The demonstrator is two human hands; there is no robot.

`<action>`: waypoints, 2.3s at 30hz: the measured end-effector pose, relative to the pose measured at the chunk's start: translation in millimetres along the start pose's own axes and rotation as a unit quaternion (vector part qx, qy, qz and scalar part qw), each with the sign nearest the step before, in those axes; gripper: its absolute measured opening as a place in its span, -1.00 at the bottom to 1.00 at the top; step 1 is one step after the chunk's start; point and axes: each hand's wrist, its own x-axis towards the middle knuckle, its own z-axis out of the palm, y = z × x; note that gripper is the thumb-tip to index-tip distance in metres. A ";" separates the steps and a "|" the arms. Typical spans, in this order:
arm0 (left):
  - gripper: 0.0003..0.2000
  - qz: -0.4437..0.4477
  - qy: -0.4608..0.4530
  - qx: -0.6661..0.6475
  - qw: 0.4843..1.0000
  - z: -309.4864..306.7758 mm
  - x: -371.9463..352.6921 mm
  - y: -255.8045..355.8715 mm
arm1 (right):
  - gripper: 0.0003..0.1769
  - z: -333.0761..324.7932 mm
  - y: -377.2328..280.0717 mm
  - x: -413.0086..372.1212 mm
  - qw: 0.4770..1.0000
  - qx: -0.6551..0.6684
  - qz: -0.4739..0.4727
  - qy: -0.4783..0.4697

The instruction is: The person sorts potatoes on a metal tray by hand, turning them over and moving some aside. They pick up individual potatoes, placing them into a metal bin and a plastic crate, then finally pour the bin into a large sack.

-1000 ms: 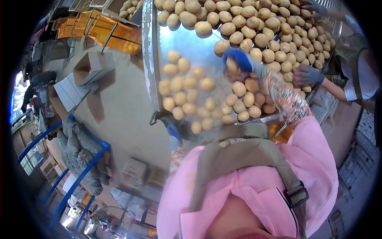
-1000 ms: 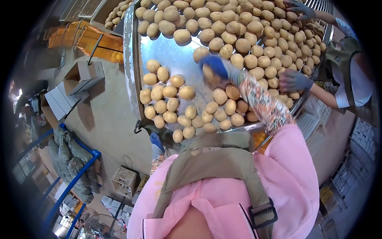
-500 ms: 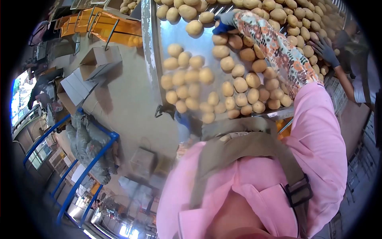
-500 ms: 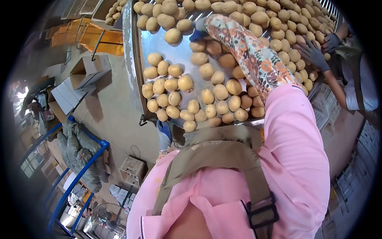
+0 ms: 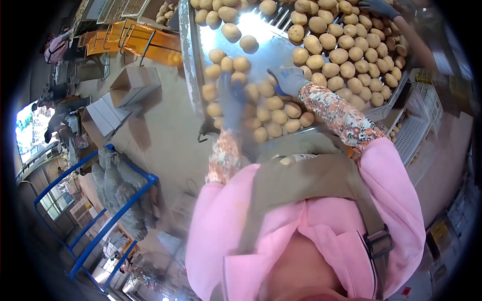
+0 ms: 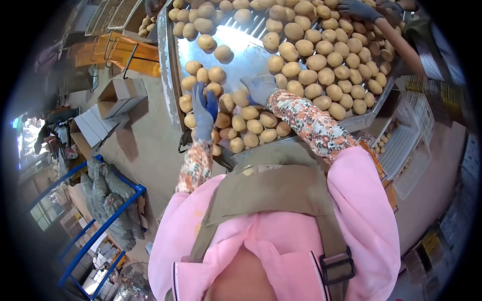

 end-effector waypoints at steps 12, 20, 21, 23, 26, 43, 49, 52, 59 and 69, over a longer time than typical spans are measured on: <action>-0.31 0.061 -0.217 0.224 0.948 67.7 39.7 -6.6 | -0.49 149.5 44.1 110.1 0.984 0.042 0.155 0.071; -0.64 -0.157 -0.080 -0.274 0.946 13.2 -53.4 20.6 | -0.55 87.3 -16.1 92.1 0.992 -0.090 0.085 0.021; -0.64 -0.029 -0.076 -0.119 0.990 17.8 -67.9 -17.0 | -0.55 79.2 -17.3 85.7 0.993 -0.097 0.065 0.025; -0.65 -0.200 -0.050 -0.362 0.909 3.8 -92.6 -20.5 | -0.56 59.7 -10.7 66.3 0.993 -0.107 0.017 0.035; -0.67 -0.199 -0.043 -0.272 0.940 -28.1 -99.8 -7.3 | -0.55 13.4 1.7 -6.6 0.986 0.153 0.038 0.061; -0.70 0.222 -0.171 -0.175 0.944 98.6 -50.3 68.7 | -0.69 247.8 137.0 -371.1 0.530 0.607 0.237 0.543; -0.45 0.316 -0.256 0.078 0.910 99.1 -77.6 45.5 | -0.70 180.2 156.0 -346.7 0.753 0.600 0.103 0.248; -0.42 0.248 -0.247 0.136 0.927 66.3 -98.7 15.9 | -0.64 169.5 209.2 -331.8 0.826 0.228 0.246 0.453; -0.41 0.154 -0.240 0.204 0.936 39.2 -130.2 -5.9 | -0.55 107.2 74.0 -180.7 0.630 0.748 0.178 0.106; -0.33 0.112 -0.231 0.208 0.944 22.7 -103.0 -3.5 | -0.60 38.9 62.1 -178.0 0.898 0.399 0.137 0.129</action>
